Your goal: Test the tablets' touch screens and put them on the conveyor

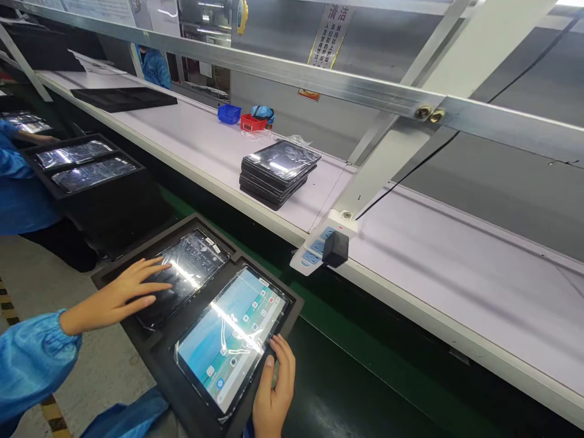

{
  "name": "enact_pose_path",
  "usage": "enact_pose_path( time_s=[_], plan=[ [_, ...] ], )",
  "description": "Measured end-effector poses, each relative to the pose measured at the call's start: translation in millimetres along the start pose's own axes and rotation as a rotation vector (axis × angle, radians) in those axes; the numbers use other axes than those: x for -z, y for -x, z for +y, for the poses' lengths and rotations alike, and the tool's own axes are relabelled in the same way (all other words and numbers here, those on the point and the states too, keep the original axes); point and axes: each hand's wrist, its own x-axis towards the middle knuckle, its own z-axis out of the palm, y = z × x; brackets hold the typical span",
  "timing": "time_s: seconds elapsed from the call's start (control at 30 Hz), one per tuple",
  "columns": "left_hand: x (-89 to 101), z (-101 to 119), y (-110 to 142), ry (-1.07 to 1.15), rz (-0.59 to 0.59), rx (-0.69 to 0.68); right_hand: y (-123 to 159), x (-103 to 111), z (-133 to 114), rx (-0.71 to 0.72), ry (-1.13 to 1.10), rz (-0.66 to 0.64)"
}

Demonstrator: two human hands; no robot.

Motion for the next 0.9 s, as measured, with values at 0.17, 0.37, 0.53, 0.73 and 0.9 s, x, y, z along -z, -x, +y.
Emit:
enact_pose_path(
  time_s=[0.17, 0.37, 0.53, 0.73, 0.9],
  plan=[
    [-21.0, 28, -20, -0.091, -0.064, -0.089, 0, 1, 2, 0.013, 0.011, -0.009],
    [-12.1, -6, -24, -0.185, 0.091, 0.020, 3, 3, 8, -0.003, 0.010, -0.029],
    [0.2, -11, -20, -0.139, 0.151, 0.079, 3, 2, 8, -0.002, 0.004, -0.031],
    [-16.7, 18, -25, -0.029, 0.008, -0.081, 2, 1, 4, -0.013, 0.008, -0.009],
    [-19.2, 11, -35, -0.059, -0.013, -0.098, 3, 3, 5, -0.024, 0.005, -0.014]
  ],
)
